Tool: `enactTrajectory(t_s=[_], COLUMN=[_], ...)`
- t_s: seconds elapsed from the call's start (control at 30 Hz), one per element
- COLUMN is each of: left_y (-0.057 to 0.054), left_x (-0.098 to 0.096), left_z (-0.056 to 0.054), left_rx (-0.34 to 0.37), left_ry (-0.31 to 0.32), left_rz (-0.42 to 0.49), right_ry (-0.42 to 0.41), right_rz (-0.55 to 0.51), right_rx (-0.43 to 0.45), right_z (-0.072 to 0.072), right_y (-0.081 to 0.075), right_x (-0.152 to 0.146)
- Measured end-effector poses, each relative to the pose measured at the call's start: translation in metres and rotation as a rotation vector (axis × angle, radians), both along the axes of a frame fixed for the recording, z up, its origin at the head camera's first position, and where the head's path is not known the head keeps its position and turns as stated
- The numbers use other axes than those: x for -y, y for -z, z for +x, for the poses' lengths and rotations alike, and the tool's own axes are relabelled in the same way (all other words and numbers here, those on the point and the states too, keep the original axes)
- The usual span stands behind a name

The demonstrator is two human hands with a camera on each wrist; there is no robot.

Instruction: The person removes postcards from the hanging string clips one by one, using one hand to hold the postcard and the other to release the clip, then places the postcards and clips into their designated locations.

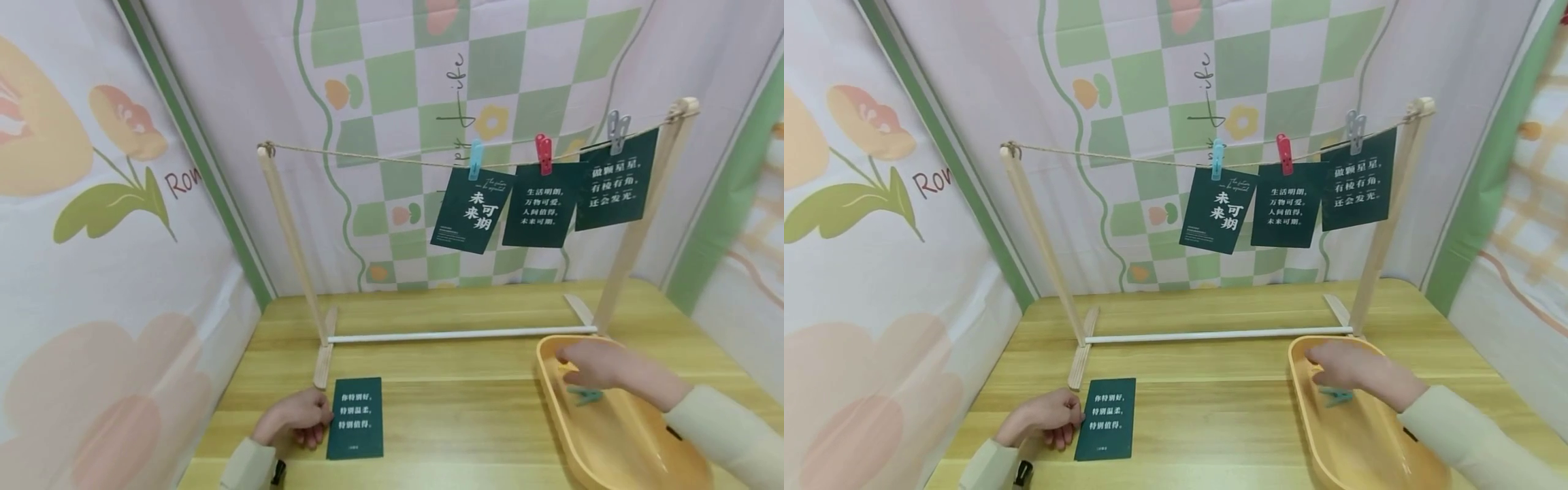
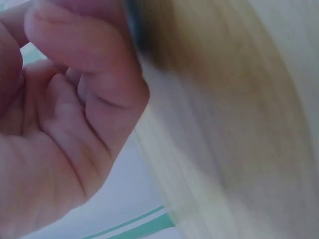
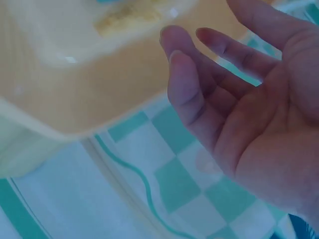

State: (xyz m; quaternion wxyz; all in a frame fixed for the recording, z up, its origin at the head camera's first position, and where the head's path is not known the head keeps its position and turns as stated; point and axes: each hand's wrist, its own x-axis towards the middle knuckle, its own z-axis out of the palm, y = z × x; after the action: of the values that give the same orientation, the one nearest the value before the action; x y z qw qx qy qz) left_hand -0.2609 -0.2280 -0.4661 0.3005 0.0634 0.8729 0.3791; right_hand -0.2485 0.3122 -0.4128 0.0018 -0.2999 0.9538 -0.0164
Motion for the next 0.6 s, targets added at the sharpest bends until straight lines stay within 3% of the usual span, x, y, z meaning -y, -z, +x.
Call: enactTrajectory(t_s=[0.2,0.33,0.4,0.6], left_y=[-0.005,-0.010,-0.013,-0.030], left_x=[0.001,-0.001,-0.003,-0.016], left_z=[-0.004,-0.010,-0.012,-0.017], left_rx=[-0.080,-0.211,-0.296,-0.482], left_ry=[-0.024,-0.032,-0.072,-0.256], left_rz=[0.089,0.116,0.143,0.248], right_ry=[-0.083,-0.066,-0.040,-0.006], right_rz=[-0.280,-0.367,-0.400,-0.511], right_rx=[-0.142,-0.292,-0.338,-0.333], right_z=[-0.012,-0.015,-0.016,-0.015], right_y=[-0.024,-0.041,-0.051,-0.081], right_x=[0.005,0.011,0.013,0.023])
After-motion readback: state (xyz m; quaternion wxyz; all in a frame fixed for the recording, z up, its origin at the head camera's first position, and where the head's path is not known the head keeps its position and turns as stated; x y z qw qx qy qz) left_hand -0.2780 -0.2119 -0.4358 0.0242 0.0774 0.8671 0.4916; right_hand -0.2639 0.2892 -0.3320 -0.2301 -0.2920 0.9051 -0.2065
